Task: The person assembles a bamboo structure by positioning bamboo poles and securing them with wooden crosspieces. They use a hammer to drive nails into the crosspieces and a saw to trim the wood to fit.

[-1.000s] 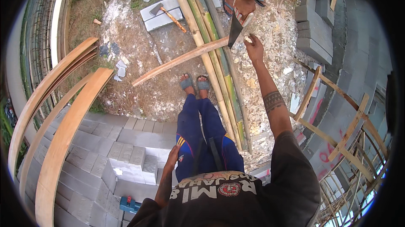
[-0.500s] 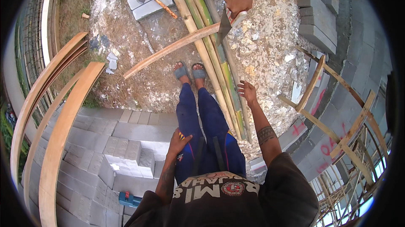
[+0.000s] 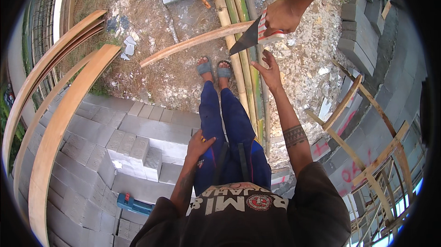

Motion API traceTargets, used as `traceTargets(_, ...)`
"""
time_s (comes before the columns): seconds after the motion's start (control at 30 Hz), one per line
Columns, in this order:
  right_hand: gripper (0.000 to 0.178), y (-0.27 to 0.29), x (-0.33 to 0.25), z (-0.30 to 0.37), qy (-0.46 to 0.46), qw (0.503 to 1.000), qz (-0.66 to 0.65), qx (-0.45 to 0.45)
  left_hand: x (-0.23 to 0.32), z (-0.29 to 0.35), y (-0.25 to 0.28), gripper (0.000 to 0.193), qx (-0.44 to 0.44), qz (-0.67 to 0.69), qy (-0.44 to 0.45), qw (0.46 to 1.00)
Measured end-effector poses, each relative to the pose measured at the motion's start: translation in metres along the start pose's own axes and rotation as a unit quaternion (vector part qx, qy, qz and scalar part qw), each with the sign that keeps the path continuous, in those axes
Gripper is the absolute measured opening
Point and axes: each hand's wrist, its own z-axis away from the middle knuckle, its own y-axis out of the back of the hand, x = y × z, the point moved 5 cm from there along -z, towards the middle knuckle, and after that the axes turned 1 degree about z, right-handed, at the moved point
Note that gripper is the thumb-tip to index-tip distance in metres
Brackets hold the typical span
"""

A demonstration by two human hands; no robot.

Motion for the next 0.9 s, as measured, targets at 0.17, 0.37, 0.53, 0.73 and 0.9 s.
traceTargets(0.17,0.041,-0.037,-0.053,-0.037,0.01,0.983,-0.173,0.066,0.017,0.007,0.007,0.074,-0.043,-0.052,0.031,0.997)
traceTargets(0.37,0.02,-0.053,-0.047,-0.014,0.011,0.984,-0.155,0.085,0.047,0.003,0.022,0.09,0.09,0.123,-0.085,0.985)
traceTargets(0.53,0.018,-0.073,0.008,0.016,-0.1,0.993,-0.047,-0.03,0.168,0.015,0.108,0.104,0.23,0.058,-0.284,0.929)
traceTargets(0.73,0.03,-0.104,-0.029,0.076,-0.002,0.978,-0.042,-0.204,0.274,0.035,0.169,0.103,0.245,-0.19,-0.372,0.875)
traceTargets(0.9,0.037,-0.092,-0.103,0.085,0.218,0.907,0.074,-0.351,0.277,0.062,0.182,0.045,0.143,-0.271,-0.351,0.885)
